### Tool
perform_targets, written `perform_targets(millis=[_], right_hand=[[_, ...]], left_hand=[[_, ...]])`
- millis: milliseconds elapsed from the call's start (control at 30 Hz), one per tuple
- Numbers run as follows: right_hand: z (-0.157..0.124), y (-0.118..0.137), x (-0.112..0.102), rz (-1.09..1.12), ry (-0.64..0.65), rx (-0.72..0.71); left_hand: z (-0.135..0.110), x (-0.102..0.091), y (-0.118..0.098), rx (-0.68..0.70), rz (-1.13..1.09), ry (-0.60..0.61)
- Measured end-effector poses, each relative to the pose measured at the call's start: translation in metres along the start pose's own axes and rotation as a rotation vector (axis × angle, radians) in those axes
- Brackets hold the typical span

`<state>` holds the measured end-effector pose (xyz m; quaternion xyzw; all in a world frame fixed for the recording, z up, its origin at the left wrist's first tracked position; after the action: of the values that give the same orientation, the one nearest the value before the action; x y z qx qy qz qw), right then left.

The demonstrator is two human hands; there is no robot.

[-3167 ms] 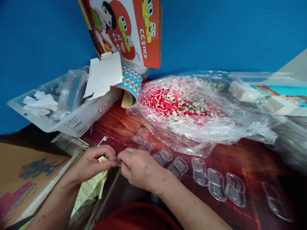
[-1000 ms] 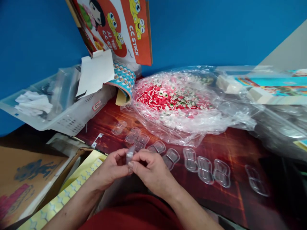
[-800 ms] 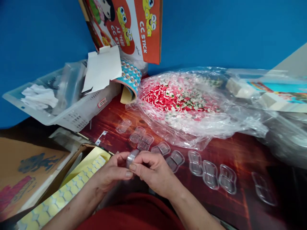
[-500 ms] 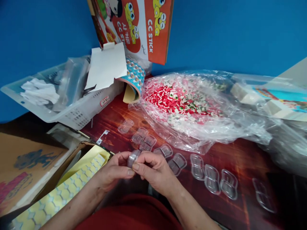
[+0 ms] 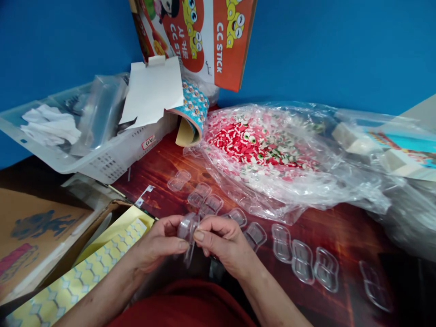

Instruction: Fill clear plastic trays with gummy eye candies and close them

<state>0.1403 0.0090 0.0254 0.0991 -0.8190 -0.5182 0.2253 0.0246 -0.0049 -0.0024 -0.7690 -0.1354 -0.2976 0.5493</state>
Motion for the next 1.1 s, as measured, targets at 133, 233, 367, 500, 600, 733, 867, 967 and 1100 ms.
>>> perform_targets(millis=[133,233,367,500,600,733,867,967,1100], right_hand=[[0.004,0.001,0.006,-0.029,-0.013,0.008],[0.006,-0.002,0.01,-0.011,-0.033,0.089],[0.006,-0.005,0.014,0.015,0.005,0.181],[0.005,-0.001,0.011,-0.112,-0.055,0.19],[0.006,-0.001,0.012,-0.167,-0.095,0.209],[0.004,-0.007,0.014,-0.208,-0.15,0.231],[-0.001,0.001,0.006,-0.215,-0.181,0.178],[0.008,0.047,-0.001,-0.54,-0.264,-0.149],[0.061,0.103,0.043,-1.509,-0.195,-0.701]], left_hand=[[0.0,-0.002,-0.008,0.03,0.012,-0.017],[0.001,-0.004,-0.012,0.048,0.018,-0.035],[0.0,-0.007,-0.012,0.076,0.021,-0.029],[-0.003,-0.008,-0.012,0.056,0.034,0.028],[-0.004,-0.008,-0.009,0.013,0.06,0.055],[-0.004,-0.01,-0.007,0.022,0.075,-0.009],[-0.003,-0.015,-0.01,0.044,0.021,-0.069],[-0.004,-0.032,-0.018,0.046,-0.025,-0.189],[-0.012,-0.06,-0.033,0.081,-0.132,-0.366]])
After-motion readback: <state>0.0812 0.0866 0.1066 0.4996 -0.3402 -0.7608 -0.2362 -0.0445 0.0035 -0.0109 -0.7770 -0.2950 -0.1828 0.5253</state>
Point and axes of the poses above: each hand's wrist, its own z-axis towards the middle knuckle, its own x-axis out of the palm, y = z × x, the point moved 6 cm from there along z, towards the middle knuckle, and after that the axes turned 11 degrees about x, right-handed, at the moved point
